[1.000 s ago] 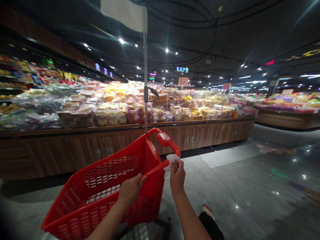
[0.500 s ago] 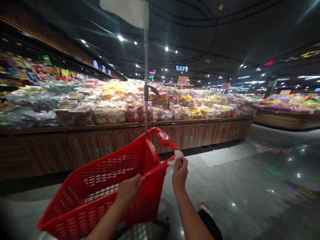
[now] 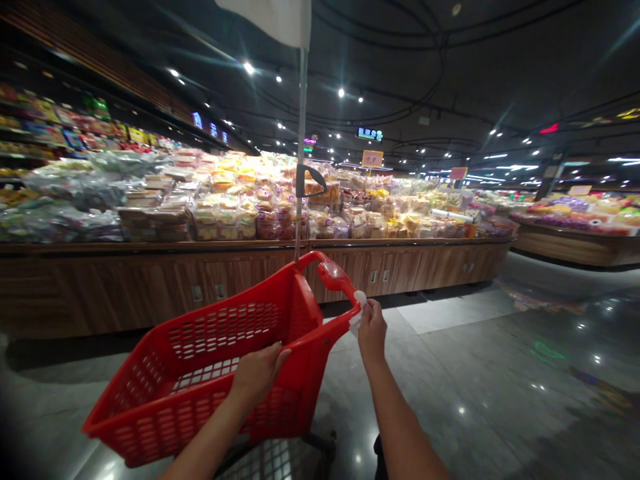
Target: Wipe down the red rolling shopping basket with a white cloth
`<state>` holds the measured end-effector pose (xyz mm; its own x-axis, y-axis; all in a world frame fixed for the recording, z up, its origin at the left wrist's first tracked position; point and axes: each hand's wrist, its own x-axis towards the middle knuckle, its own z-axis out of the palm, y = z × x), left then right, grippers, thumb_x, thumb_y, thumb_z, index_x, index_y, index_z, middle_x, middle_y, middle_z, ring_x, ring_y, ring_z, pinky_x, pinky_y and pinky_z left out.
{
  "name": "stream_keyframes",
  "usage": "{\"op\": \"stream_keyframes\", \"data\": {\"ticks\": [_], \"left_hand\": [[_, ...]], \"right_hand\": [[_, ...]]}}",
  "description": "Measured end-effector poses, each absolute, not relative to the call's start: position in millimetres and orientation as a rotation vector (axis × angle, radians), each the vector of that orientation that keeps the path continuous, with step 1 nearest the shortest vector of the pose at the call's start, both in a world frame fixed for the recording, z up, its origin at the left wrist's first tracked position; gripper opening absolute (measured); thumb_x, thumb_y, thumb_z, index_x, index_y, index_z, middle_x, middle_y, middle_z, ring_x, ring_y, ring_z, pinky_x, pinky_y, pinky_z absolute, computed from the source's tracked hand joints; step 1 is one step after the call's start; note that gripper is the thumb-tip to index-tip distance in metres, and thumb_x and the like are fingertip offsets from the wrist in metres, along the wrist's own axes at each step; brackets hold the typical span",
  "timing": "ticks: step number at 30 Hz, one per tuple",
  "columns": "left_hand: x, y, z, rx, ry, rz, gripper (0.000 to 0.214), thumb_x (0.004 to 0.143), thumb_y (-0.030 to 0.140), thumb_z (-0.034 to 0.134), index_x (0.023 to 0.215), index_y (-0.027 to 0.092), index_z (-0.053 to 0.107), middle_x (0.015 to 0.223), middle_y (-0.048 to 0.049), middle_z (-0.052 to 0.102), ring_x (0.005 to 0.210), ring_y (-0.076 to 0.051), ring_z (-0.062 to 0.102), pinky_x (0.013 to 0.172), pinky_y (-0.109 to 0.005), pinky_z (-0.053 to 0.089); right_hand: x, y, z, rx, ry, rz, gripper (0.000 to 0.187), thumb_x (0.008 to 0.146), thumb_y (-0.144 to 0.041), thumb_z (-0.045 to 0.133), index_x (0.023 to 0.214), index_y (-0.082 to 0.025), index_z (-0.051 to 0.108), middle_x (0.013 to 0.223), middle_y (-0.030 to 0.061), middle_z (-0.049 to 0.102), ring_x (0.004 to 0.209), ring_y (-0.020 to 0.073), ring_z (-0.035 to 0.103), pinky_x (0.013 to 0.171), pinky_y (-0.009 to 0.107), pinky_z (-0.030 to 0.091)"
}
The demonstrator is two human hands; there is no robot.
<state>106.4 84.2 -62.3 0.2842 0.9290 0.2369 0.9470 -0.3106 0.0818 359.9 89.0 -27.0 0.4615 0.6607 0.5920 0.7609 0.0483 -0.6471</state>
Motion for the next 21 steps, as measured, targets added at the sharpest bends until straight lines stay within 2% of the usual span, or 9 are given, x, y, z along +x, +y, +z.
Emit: {"op": "stream_keyframes", "data": {"ticks": [3, 6, 8, 11, 13, 21], "left_hand": [[106, 84, -63, -2.455, -1.804, -0.376, 0.051, 0.092, 0.048, 0.013, 0.091, 0.021, 0.055, 0.084, -0.0065, 0.069, 0.08, -0.023, 0.066, 0.065, -0.031, 0.043], [104, 82, -64, -2.456, -1.801, -0.376, 0.051, 0.092, 0.048, 0.012, 0.093, 0.021, 0.055, 0.085, -0.0065, 0.069, 0.08, -0.023, 0.066, 0.065, -0.031, 0.043], [102, 81, -65, -2.453, -1.804, -0.377, 0.05, 0.092, 0.048, 0.013, 0.095, 0.021, 0.055, 0.085, -0.0068, 0.069, 0.08, -0.022, 0.066, 0.065, -0.03, 0.043], [100, 80, -66, -2.448, -1.807, -0.386, 0.048, 0.092, 0.047, 0.014, 0.096, 0.021, 0.054, 0.085, -0.0066, 0.069, 0.08, -0.022, 0.065, 0.065, -0.03, 0.044], [98, 79, -67, -2.445, -1.804, -0.393, 0.049, 0.092, 0.047, 0.014, 0.093, 0.02, 0.054, 0.084, -0.0064, 0.068, 0.08, -0.022, 0.065, 0.065, -0.03, 0.044], [97, 81, -68, -2.435, -1.799, -0.399, 0.048, 0.092, 0.046, 0.015, 0.091, 0.019, 0.054, 0.082, -0.0073, 0.068, 0.078, -0.025, 0.065, 0.063, -0.032, 0.045]], "right_hand": [[377, 104, 0, -1.683, -1.489, -0.111, 0.038, 0.087, -0.028, 0.032, 0.1, -0.011, 0.064, 0.096, 0.0109, 0.066, 0.09, 0.0195, 0.061, 0.076, 0.027, 0.045], [383, 114, 26, -1.692, -1.79, -0.078, 0.024, 0.08, -0.028, 0.05, 0.084, -0.018, 0.071, 0.085, 0.0041, 0.067, 0.078, 0.0162, 0.061, 0.071, 0.024, 0.043], [378, 115, 38, -1.711, -1.964, -0.061, 0.016, 0.074, -0.024, 0.057, 0.071, -0.02, 0.072, 0.075, 0.0019, 0.067, 0.07, 0.0146, 0.061, 0.065, 0.022, 0.041], [365, 112, 48, -1.77, -2.153, -0.058, 0.016, 0.069, -0.015, 0.058, 0.057, -0.019, 0.069, 0.061, 0.0019, 0.065, 0.06, 0.0145, 0.059, 0.059, 0.023, 0.039], [359, 108, 52, -1.805, -2.238, -0.076, 0.018, 0.069, -0.012, 0.057, 0.058, -0.019, 0.069, 0.059, 0.003, 0.065, 0.06, 0.0157, 0.059, 0.059, 0.023, 0.038], [337, 84, 60, -1.868, -2.382, -0.183, 0.025, 0.081, -0.017, 0.047, 0.076, -0.019, 0.071, 0.077, 0.0063, 0.07, 0.075, 0.0188, 0.064, 0.064, 0.024, 0.041]]}}
